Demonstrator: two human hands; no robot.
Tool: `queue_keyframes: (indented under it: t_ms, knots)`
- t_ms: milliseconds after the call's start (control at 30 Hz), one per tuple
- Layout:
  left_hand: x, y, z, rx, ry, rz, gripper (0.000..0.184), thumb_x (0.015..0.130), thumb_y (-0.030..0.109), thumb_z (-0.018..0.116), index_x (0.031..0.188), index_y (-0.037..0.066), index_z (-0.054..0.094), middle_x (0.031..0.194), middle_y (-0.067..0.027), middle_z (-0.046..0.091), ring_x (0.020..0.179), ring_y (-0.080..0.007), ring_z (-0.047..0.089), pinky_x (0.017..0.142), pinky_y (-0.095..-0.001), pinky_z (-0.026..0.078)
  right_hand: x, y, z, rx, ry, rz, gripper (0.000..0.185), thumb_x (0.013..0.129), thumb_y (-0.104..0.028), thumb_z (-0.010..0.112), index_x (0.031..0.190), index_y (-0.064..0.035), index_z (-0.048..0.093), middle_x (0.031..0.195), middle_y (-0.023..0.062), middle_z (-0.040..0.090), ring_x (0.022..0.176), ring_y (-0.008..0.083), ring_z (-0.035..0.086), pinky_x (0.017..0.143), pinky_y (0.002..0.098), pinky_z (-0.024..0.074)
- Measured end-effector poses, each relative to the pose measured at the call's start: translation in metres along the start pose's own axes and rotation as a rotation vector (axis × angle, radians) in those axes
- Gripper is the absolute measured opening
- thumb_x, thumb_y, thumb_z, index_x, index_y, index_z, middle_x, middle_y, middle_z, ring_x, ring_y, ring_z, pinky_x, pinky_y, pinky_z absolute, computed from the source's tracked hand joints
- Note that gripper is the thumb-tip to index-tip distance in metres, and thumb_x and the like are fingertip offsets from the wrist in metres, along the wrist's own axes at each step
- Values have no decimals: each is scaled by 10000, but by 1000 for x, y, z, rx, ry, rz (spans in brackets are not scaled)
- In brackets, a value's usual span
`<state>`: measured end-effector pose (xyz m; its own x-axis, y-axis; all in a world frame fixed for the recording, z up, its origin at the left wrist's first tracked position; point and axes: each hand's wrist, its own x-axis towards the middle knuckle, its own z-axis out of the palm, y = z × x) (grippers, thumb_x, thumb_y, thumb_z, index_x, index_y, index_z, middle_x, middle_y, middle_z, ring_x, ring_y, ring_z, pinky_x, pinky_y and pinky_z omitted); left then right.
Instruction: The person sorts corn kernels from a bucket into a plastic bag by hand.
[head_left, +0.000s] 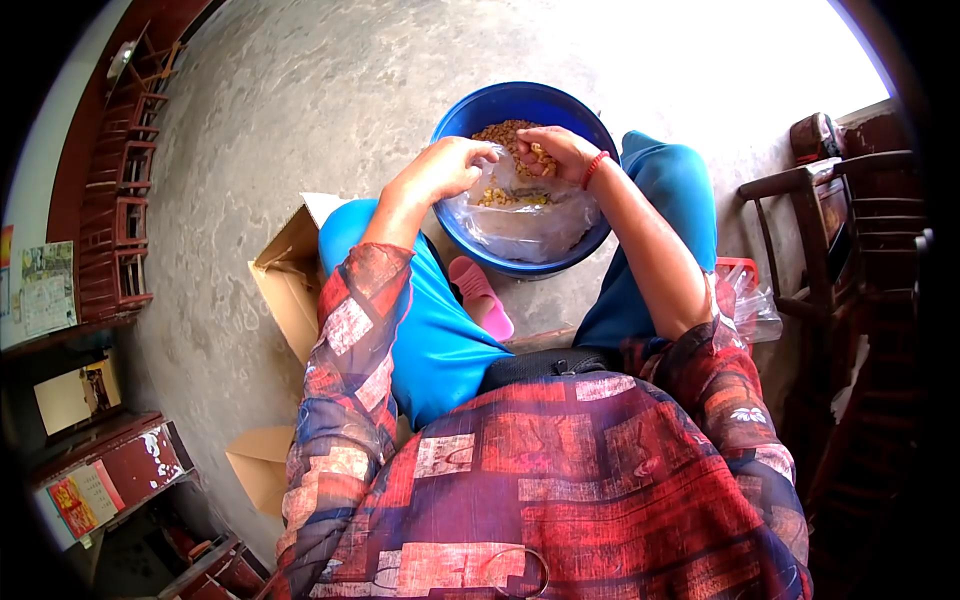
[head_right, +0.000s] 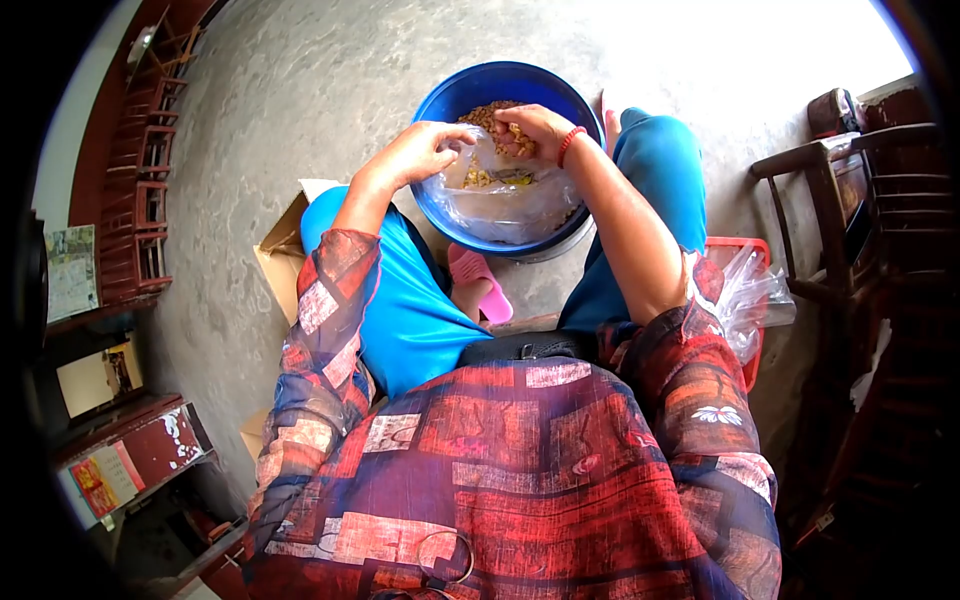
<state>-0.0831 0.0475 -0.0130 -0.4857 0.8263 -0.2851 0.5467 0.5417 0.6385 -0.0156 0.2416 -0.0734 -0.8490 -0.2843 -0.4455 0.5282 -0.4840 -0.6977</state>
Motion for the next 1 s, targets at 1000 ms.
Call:
queue_keyframes:
  t_ms: [1000]
  knots:
    - [0,-2,1,49,24,24,400,663,-34,462,1016,97,600,919,-163,618,882,-282,592,748,-340,454,-4,-2,8,-1282,540,-413,186,735,-176,510,812,-68,640,798,143,619,767,288,598,697,352,475]
